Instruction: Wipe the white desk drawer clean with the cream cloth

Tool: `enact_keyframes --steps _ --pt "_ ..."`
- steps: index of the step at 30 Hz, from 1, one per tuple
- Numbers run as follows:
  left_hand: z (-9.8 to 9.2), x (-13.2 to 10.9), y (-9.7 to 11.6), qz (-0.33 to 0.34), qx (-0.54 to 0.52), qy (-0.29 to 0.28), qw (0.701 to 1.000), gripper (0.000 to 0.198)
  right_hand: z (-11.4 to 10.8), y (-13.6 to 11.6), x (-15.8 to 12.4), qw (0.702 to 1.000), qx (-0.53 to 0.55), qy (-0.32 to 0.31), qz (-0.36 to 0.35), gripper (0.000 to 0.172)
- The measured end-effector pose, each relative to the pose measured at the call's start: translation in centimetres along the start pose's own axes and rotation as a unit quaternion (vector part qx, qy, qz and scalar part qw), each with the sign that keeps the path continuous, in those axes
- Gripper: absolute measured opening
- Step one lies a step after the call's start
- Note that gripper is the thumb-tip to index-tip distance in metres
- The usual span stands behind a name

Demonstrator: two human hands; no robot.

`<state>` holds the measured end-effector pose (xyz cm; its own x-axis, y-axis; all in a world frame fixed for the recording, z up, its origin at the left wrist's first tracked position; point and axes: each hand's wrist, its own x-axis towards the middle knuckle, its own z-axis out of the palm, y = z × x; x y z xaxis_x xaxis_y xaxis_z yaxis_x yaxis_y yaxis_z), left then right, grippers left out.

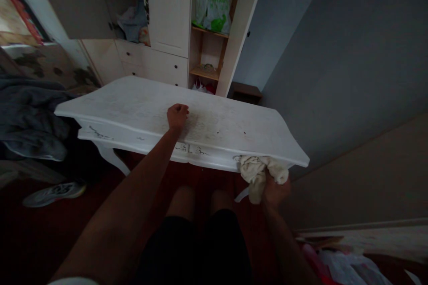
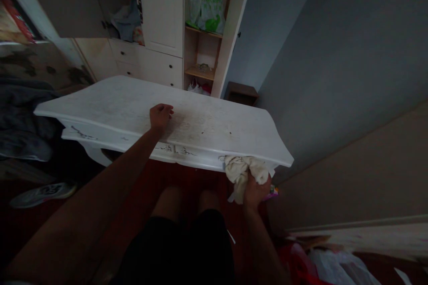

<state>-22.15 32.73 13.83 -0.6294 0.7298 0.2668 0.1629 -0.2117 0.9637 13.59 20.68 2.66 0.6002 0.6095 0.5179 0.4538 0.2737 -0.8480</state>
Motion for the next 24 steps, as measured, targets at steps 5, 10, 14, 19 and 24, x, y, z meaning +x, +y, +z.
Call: enact_keyframes --steps 5,10,14,19,24 --pt "0.0 0.0 -0.1 0.008 0.007 0.0 1.0 0.014 3.7 -4.2 -3.9 0.998 0.037 0.037 0.04 0.036" --pt "0.1 0.2 -0.3 0.01 0.004 0.0 1.0 0.013 4.6 -5.4 -6.2 0.999 0.008 0.023 0.034 0.043" --pt "0.2 0.4 -0.2 -0.002 0.004 -0.002 1.0 0.011 4.8 -6.2 -7.8 0.997 0.015 -0.032 -0.066 0.043" --pt "0.2 0.3 -0.2 -0.009 -0.002 0.001 1.0 0.01 7.2 -7.3 -10.1 0.959 0.045 -0.195 -0.199 0.046" --pt "0.1 0.2 -0.2 0.004 0.009 0.002 1.0 0.012 10.7 -7.8 -11.2 0.903 0.015 -0.327 -0.278 0.059"
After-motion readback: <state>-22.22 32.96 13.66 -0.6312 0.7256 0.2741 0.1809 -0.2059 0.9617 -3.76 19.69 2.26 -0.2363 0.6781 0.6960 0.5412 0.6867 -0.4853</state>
